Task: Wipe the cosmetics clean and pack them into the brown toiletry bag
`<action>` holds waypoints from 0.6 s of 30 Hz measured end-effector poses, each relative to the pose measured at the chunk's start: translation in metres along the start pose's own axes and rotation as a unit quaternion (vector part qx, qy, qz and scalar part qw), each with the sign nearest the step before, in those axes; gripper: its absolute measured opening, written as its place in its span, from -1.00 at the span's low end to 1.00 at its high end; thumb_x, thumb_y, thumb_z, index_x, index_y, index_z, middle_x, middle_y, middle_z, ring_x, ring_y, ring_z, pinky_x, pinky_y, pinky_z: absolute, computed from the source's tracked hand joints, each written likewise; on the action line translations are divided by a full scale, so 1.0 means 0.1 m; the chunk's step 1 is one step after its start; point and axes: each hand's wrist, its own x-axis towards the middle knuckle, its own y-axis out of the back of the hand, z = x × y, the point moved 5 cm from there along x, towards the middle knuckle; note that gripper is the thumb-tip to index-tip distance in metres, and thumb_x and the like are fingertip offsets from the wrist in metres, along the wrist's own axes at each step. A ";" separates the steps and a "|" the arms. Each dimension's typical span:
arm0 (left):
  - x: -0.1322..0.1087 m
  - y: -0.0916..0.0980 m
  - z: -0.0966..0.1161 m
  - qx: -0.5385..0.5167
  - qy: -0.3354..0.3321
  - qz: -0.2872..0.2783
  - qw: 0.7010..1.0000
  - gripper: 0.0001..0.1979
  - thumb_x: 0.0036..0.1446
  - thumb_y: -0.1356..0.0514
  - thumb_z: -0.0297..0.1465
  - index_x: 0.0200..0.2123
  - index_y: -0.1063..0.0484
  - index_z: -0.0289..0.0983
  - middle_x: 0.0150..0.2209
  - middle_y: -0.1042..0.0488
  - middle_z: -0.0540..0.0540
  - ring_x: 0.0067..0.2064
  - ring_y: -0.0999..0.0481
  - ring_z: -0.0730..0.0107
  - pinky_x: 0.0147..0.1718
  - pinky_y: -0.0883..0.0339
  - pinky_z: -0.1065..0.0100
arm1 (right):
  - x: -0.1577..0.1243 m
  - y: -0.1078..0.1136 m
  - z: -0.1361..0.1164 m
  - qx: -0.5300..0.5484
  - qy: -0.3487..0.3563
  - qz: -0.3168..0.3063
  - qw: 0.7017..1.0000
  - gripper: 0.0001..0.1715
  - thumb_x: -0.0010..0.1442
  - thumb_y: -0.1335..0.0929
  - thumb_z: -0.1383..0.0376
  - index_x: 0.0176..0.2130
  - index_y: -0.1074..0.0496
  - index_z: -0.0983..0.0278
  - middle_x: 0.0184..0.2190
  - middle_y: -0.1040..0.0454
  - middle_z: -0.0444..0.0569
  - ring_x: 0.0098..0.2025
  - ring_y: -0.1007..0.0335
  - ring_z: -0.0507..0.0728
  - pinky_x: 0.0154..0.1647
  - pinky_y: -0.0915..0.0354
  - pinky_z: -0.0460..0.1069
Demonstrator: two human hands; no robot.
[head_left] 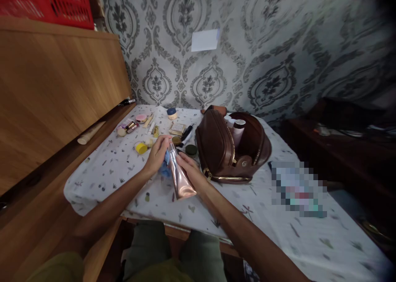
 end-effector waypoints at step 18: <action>-0.48 -0.21 -0.10 -0.171 0.184 -0.372 0.893 -0.63 -0.11 -0.40 -0.05 -0.42 -0.48 -0.20 -0.53 -0.51 0.01 -0.54 -0.47 0.36 -0.51 -0.42 0.34 | -0.34 -0.02 -0.79 -0.144 0.250 0.108 0.951 -0.61 0.13 -0.43 0.06 -0.09 -0.39 0.16 -0.24 -0.41 -0.10 -0.18 -0.33 0.11 -0.08 -0.31 -0.02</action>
